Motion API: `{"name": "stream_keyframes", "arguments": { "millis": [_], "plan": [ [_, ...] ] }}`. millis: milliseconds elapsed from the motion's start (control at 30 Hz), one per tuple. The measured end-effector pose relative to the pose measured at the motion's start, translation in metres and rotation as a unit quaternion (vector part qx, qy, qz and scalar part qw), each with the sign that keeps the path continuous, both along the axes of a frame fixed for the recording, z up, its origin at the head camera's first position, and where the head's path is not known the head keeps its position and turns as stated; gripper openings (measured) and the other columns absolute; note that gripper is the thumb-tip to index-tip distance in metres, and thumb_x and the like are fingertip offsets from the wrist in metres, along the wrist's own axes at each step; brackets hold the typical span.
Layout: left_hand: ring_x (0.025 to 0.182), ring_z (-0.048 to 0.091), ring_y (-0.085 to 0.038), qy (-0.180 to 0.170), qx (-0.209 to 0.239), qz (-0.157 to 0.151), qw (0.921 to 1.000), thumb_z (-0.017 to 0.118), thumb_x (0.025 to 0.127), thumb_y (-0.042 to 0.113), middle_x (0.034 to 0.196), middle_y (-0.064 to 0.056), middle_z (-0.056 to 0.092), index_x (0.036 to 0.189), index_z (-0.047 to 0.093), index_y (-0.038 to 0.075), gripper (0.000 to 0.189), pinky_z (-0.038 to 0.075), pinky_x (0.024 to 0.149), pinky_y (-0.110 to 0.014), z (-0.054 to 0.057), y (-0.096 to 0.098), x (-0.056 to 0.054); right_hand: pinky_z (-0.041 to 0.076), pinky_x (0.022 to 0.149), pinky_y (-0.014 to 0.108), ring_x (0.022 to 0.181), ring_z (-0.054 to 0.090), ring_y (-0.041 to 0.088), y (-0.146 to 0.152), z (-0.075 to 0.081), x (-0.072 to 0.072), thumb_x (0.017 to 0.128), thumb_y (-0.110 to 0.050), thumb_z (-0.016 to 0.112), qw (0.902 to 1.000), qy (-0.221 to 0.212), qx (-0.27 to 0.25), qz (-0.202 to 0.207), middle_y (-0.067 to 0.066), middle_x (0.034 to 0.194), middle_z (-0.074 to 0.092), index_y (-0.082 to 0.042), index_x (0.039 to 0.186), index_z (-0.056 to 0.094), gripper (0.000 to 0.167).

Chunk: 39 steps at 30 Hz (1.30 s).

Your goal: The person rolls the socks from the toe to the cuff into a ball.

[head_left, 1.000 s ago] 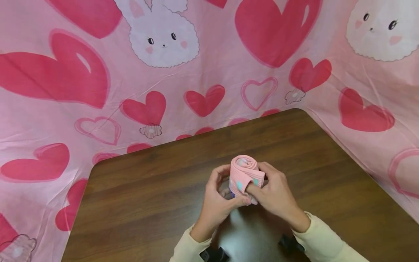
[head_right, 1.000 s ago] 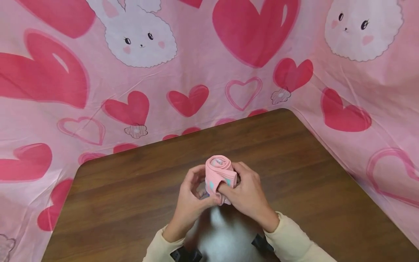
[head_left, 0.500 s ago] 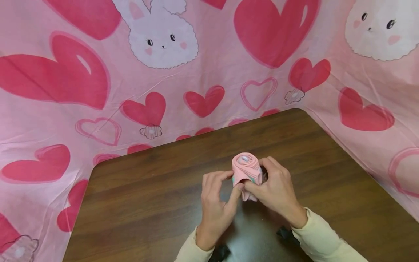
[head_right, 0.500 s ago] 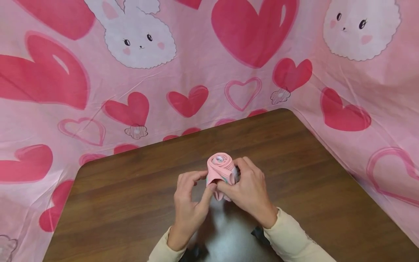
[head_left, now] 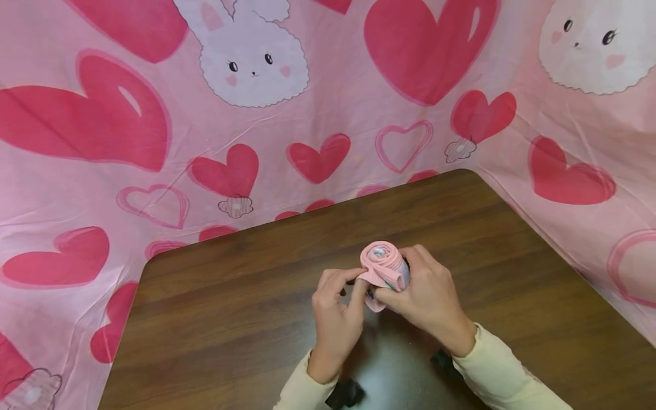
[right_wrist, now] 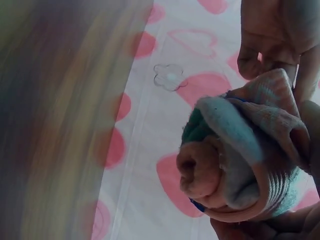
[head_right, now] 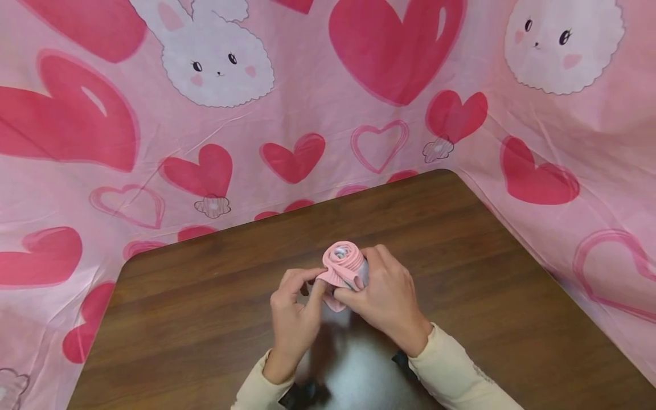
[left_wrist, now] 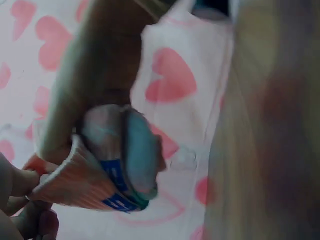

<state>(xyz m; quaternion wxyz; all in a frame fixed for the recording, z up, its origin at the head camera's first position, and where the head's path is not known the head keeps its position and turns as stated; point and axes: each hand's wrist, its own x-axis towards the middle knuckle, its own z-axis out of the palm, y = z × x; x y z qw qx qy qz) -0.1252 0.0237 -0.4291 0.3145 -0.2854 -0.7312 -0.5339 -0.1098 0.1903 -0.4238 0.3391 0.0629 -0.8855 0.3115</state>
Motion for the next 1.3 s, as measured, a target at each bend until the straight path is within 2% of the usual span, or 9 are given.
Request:
{"name": "stream_keyframes", "arguments": {
  "millis": [100,233,300,400,567,700,767,1033,1300],
  "plan": [
    [0.076,0.053,-0.018,-0.115,0.051,-0.053,0.9906,0.069,0.091,-0.001,0.083,-0.001,0.064,0.095,0.076,0.009,0.012,0.045,0.058,-0.029,0.0,0.0,0.002,0.047,0.053,0.039,0.061,0.053,0.016,0.0,-0.002,-0.001,0.052,-0.038,0.088,0.9998,-0.005,0.019,-0.006,0.001,0.082,0.056,-0.004,0.091,0.065,0.057],
    [0.077,0.054,-0.017,-0.257,0.131,-0.131,0.9484,0.063,0.094,-0.003,0.084,-0.008,0.06,0.093,0.071,0.001,0.009,0.046,0.061,-0.023,0.003,0.002,0.006,0.048,0.053,0.041,0.064,0.056,0.019,0.001,-0.004,-0.002,0.051,-0.042,0.089,0.9994,-0.003,0.036,-0.003,0.002,0.083,0.057,-0.003,0.093,0.065,0.062],
    [0.078,0.055,-0.017,-0.298,0.156,-0.155,0.929,0.06,0.095,-0.003,0.085,-0.013,0.06,0.094,0.069,-0.004,0.009,0.047,0.064,-0.022,0.006,0.002,0.007,0.046,0.051,0.04,0.062,0.055,0.02,0.002,-0.003,-0.003,0.05,-0.046,0.089,0.9987,0.007,0.05,-0.006,0.002,0.081,0.055,-0.005,0.092,0.064,0.064],
    [0.081,0.054,-0.017,-0.317,0.163,-0.166,0.9196,0.059,0.095,-0.003,0.087,-0.014,0.06,0.095,0.068,-0.006,0.01,0.047,0.068,-0.021,0.008,0.004,0.007,0.042,0.048,0.04,0.057,0.05,0.023,0.005,-0.003,-0.005,0.048,-0.053,0.087,0.9959,0.032,0.082,-0.02,0.002,0.076,0.052,-0.005,0.088,0.062,0.067],
    [0.088,0.05,-0.02,-0.272,0.103,-0.163,0.9427,0.062,0.094,-0.001,0.089,-0.007,0.059,0.094,0.071,-0.001,0.009,0.048,0.072,-0.025,0.009,0.003,0.005,0.036,0.049,0.039,0.054,0.044,0.025,0.01,-0.001,-0.008,0.051,-0.063,0.082,0.9905,0.055,0.122,-0.031,0.002,0.07,0.048,-0.006,0.082,0.057,0.069],
    [0.083,0.051,-0.018,-0.181,0.018,-0.146,0.9725,0.065,0.092,0.001,0.085,-0.001,0.058,0.092,0.071,0.008,0.009,0.042,0.075,-0.032,0.006,-0.002,0.002,0.034,0.049,0.037,0.053,0.044,0.023,0.012,0.0,-0.01,0.054,-0.062,0.079,0.9876,0.062,0.143,-0.021,0.001,0.068,0.045,-0.009,0.078,0.053,0.064],
    [0.081,0.051,-0.017,-0.133,-0.001,-0.155,0.9789,0.067,0.091,0.0,0.084,-0.002,0.057,0.091,0.071,0.009,0.01,0.039,0.073,-0.034,0.006,-0.004,-0.001,0.034,0.048,0.037,0.054,0.045,0.023,0.013,0.001,-0.012,0.055,-0.062,0.078,0.9862,0.065,0.152,-0.014,0.002,0.067,0.045,-0.009,0.077,0.053,0.063],
    [0.078,0.05,-0.015,-0.031,-0.032,-0.208,0.9772,0.07,0.087,-0.005,0.081,0.0,0.056,0.09,0.069,0.008,0.013,0.033,0.073,-0.031,0.012,-0.012,-0.011,0.033,0.041,0.03,0.051,0.041,0.017,0.017,0.001,-0.014,0.057,-0.065,0.082,0.9839,0.052,0.17,0.016,-0.001,0.067,0.045,-0.012,0.077,0.055,0.063],
    [0.076,0.051,-0.01,0.002,-0.063,-0.169,0.9836,0.07,0.088,0.003,0.079,0.005,0.055,0.086,0.069,0.013,0.011,0.023,0.078,-0.04,0.021,-0.012,-0.016,0.033,0.041,0.028,0.055,0.041,0.015,0.015,0.0,-0.015,0.06,-0.055,0.084,0.9855,0.035,0.164,0.027,-0.003,0.069,0.045,-0.014,0.078,0.054,0.054]
  ]
}}
